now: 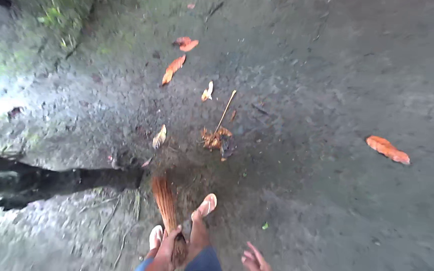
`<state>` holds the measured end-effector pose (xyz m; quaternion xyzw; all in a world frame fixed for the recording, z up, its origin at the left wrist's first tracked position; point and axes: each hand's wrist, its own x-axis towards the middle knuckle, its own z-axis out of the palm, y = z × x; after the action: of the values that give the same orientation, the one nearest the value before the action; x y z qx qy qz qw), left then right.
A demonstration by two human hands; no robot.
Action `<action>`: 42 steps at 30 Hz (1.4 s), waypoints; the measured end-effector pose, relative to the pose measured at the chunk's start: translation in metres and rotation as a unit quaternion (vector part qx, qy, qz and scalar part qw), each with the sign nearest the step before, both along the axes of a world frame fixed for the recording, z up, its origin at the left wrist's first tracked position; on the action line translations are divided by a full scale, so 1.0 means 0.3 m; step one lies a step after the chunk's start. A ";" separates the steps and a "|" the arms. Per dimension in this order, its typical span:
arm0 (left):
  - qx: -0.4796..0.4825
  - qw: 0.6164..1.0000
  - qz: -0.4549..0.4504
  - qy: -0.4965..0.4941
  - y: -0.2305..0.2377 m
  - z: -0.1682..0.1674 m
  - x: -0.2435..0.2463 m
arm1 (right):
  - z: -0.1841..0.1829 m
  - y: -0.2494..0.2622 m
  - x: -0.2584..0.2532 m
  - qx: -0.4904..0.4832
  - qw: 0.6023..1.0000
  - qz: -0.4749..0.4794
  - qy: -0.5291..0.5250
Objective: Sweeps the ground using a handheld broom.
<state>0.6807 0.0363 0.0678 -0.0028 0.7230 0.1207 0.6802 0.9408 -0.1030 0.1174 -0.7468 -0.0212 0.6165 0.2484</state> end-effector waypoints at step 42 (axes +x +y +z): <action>0.060 0.992 0.096 -0.061 0.516 -0.359 -0.325 | -0.134 0.048 -0.457 -0.039 0.998 -0.025 0.033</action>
<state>0.5833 0.1910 -0.0398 -0.0386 0.6681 0.2278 0.7073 0.8036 -0.0885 0.0773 -0.7354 0.0297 0.6348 0.2352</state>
